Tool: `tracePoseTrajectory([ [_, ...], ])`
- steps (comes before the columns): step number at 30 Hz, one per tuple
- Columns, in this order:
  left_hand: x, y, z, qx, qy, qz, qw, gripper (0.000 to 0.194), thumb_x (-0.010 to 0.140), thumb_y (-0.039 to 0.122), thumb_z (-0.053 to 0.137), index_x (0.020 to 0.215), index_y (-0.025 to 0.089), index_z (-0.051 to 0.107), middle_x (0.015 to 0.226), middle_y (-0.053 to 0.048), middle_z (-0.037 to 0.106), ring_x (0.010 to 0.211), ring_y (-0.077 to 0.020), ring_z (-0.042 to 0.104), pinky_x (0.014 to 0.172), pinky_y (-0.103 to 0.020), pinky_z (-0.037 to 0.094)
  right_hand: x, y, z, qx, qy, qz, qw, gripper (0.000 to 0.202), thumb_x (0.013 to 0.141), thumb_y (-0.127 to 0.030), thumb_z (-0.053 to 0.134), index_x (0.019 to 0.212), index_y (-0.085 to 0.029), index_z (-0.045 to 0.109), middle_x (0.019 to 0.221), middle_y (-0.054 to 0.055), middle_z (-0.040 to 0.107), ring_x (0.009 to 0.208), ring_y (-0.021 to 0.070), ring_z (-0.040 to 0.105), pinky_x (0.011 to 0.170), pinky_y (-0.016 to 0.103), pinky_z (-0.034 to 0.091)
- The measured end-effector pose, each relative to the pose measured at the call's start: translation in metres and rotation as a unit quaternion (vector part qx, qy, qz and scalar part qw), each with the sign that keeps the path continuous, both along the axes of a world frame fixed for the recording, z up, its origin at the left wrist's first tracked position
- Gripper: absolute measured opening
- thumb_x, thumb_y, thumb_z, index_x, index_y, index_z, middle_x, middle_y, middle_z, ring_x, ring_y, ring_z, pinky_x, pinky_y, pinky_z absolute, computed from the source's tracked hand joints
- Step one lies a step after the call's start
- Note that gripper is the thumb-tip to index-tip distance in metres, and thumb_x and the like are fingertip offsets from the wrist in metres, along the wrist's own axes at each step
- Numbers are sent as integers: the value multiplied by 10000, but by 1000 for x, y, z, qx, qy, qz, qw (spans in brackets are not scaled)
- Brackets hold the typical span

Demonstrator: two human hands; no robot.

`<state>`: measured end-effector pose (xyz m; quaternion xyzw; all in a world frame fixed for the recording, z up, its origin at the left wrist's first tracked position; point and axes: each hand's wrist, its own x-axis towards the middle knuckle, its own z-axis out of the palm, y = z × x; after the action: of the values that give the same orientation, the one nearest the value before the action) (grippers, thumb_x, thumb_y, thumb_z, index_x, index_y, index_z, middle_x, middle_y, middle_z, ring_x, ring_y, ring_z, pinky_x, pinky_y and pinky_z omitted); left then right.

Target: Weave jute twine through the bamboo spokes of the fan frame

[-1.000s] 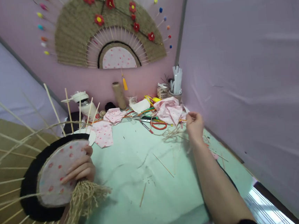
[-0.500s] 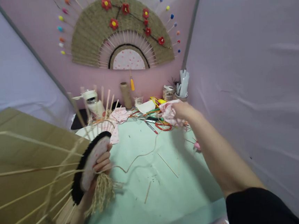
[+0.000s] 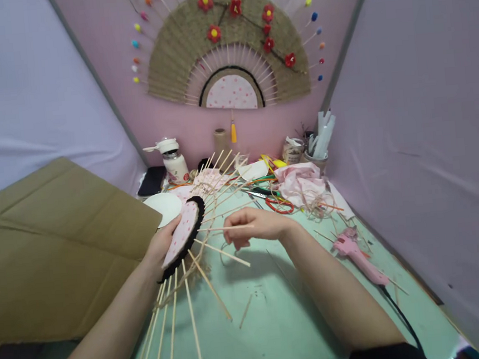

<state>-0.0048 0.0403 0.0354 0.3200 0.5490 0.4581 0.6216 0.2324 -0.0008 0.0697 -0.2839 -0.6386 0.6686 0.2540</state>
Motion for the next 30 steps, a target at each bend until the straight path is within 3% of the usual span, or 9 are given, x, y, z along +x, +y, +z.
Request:
tracePoseTrajectory([
  [5,-4,4,-12,68,50,8,996,281,646,388,741,782,147,691,852,-58,733,789,-197,664,690,-261,510,34,18,-16,-89,74,-28,993,254,834,-347,652,762,-104,629,482,-81,394,434,42,323,485,214,305],
  [9,-7,-1,-18,83,55,9,995,326,661,447,712,783,148,669,781,-46,717,680,-188,652,576,-266,500,37,21,-21,-110,68,-46,990,228,836,-316,649,773,-97,648,456,-89,352,430,46,299,474,217,291],
  [14,-12,-1,-15,77,48,36,995,214,718,365,681,760,157,650,722,-34,703,612,-159,635,499,-230,473,44,26,-25,-130,42,-94,986,244,782,-345,695,737,-117,623,449,-102,338,415,39,268,460,212,280],
  [18,-14,3,-13,55,49,76,994,178,725,300,682,803,143,653,724,-19,695,574,-124,609,511,-209,465,63,26,-19,-105,28,-147,983,264,750,-377,713,701,-156,577,437,-116,318,406,50,283,516,255,363],
  [23,-15,4,-14,56,49,87,993,209,706,312,699,820,143,651,749,-21,696,612,-134,623,547,-215,479,86,15,-2,-39,1,-197,980,260,742,-395,718,703,-167,599,435,-95,360,410,66,319,525,275,359],
  [30,-12,1,-9,50,59,70,995,117,765,252,641,802,141,650,710,-12,693,578,-124,620,519,-200,476,84,10,6,10,46,-242,969,248,751,-389,712,678,-187,589,451,-78,354,434,83,343,525,287,362],
])
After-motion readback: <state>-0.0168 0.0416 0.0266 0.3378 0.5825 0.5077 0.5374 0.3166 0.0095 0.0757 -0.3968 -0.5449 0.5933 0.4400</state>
